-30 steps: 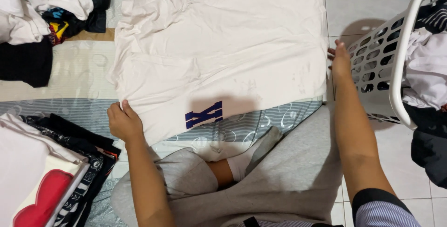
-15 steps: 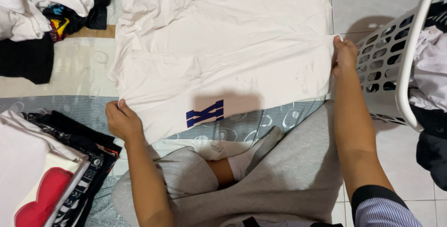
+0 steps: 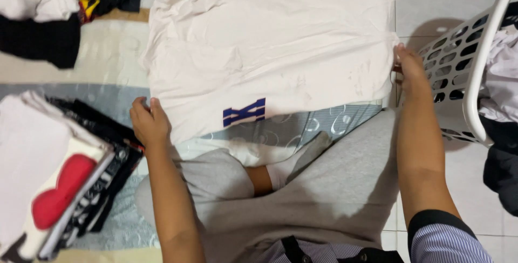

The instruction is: Folding a white t-shirt on a bed and adding it to a stack of folded laundry.

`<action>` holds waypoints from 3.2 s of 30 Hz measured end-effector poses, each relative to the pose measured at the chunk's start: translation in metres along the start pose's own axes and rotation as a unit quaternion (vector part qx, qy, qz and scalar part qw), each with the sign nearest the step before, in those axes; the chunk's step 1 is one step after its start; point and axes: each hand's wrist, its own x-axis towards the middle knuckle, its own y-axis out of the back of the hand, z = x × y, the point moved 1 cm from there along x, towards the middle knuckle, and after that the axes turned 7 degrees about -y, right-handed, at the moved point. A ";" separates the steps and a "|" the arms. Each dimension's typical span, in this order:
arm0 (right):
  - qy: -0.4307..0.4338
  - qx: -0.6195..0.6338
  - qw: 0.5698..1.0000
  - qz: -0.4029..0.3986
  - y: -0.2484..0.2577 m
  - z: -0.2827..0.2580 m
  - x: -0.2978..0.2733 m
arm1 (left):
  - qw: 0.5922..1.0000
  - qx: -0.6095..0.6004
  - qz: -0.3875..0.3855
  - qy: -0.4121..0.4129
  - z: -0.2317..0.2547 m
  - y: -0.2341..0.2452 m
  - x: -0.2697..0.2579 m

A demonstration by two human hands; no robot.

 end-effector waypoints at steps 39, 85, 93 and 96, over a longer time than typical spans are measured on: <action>0.638 -0.153 0.754 0.034 -0.132 -0.037 -0.005 | 0.982 -0.146 -0.007 -0.116 -0.007 -0.032 0.064; 0.603 -0.211 0.757 -0.140 -0.281 0.025 -0.152 | 0.922 -0.204 -0.248 -0.217 -0.006 0.026 -0.003; 0.682 -0.218 0.698 -0.008 -0.324 0.017 -0.151 | 0.959 0.066 -0.146 -0.235 0.069 -0.006 -0.009; 0.651 -0.311 0.692 -0.019 -0.355 0.010 -0.196 | 0.950 0.091 -0.177 -0.239 0.088 -0.025 -0.017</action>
